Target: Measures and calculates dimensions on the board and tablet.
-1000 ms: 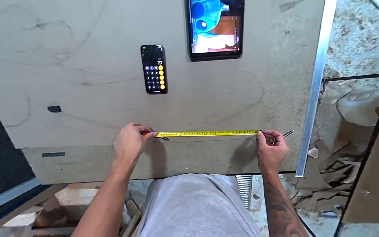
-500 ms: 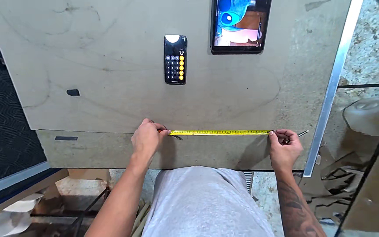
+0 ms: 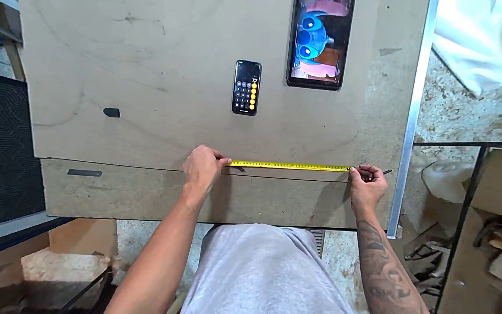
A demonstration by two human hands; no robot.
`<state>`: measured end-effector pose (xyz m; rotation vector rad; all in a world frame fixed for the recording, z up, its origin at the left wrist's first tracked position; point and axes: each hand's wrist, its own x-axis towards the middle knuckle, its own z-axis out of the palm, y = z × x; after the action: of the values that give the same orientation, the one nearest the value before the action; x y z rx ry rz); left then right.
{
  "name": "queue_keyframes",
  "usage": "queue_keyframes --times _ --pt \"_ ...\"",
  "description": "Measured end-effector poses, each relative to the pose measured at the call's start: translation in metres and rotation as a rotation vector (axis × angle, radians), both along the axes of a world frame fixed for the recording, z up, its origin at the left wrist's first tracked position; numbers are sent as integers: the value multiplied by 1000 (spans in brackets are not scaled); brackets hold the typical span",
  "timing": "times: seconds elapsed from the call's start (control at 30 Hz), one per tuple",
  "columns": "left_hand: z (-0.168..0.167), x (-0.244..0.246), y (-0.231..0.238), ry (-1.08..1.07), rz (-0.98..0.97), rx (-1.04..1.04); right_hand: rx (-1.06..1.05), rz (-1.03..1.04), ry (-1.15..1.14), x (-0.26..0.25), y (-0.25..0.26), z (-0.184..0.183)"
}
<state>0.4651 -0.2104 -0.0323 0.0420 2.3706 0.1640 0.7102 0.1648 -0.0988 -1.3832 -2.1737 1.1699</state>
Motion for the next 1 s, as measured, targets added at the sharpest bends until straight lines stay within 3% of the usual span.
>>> queue_keyframes --times 0.23,1.0 --pt "-2 -39 11 -18 -7 -52 20 14 22 -33 17 -6" --pt "-2 -58 23 -92 -71 -135 -3 40 -60 -42 19 1"
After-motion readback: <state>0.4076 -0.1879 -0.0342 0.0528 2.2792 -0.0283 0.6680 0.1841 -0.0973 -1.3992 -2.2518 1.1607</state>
